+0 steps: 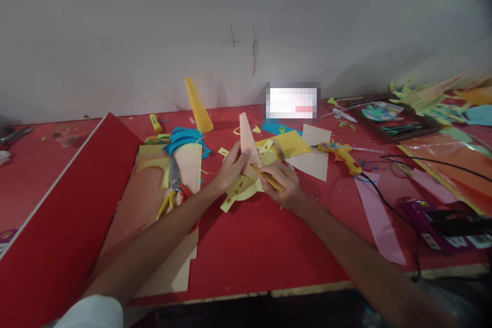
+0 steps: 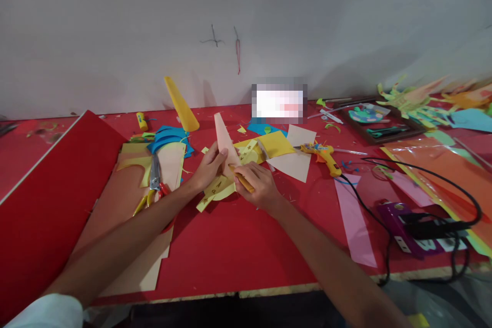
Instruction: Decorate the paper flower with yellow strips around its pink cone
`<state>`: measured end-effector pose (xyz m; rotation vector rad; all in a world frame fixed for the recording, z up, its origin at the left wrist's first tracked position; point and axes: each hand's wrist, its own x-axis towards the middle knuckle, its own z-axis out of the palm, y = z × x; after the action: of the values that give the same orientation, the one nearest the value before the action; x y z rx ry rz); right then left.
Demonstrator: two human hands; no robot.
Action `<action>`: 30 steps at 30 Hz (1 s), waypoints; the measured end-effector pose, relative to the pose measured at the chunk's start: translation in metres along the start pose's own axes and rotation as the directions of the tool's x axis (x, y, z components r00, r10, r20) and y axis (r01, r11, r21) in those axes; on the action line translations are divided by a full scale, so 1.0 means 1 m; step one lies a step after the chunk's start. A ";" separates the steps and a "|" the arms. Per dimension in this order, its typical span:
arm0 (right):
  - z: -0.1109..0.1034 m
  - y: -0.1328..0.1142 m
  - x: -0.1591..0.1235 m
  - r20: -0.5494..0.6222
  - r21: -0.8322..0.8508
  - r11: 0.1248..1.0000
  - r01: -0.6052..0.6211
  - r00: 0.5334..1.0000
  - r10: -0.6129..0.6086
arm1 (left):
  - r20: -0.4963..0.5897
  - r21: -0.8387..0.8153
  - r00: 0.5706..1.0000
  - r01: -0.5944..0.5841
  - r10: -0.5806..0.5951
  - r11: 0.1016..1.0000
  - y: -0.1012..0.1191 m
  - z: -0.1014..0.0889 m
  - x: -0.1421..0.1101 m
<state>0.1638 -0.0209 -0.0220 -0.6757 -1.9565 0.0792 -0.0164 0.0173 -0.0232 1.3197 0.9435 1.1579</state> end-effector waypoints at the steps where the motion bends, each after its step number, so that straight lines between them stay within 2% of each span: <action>1: 0.000 0.000 0.000 0.001 0.000 1.000 -0.002 1.000 0.002 | 0.002 0.002 1.000 0.001 -0.001 1.000 0.000 0.000 0.000; 7: 0.000 0.001 -0.001 0.002 0.046 0.999 -0.022 1.000 0.022 | 0.012 -0.006 1.000 -0.010 0.010 1.000 -0.002 -0.001 0.000; 13: 0.000 0.001 -0.001 0.016 0.014 1.000 -0.022 1.000 0.022 | -0.002 -0.002 1.000 -0.015 0.015 1.000 -0.004 -0.002 0.000; 22: 0.001 0.001 0.000 0.000 0.032 0.999 -0.009 1.000 0.009 | -0.017 0.038 0.998 -0.051 0.052 0.998 0.002 0.000 0.000; 30: 0.000 0.000 0.000 0.002 0.014 1.000 -0.010 1.000 0.010 | 0.011 -0.013 1.000 -0.019 0.019 1.000 0.001 0.000 -0.001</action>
<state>0.1636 -0.0208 -0.0223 -0.6761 -1.9528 0.0997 -0.0163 0.0166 -0.0224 1.3254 0.9158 1.1685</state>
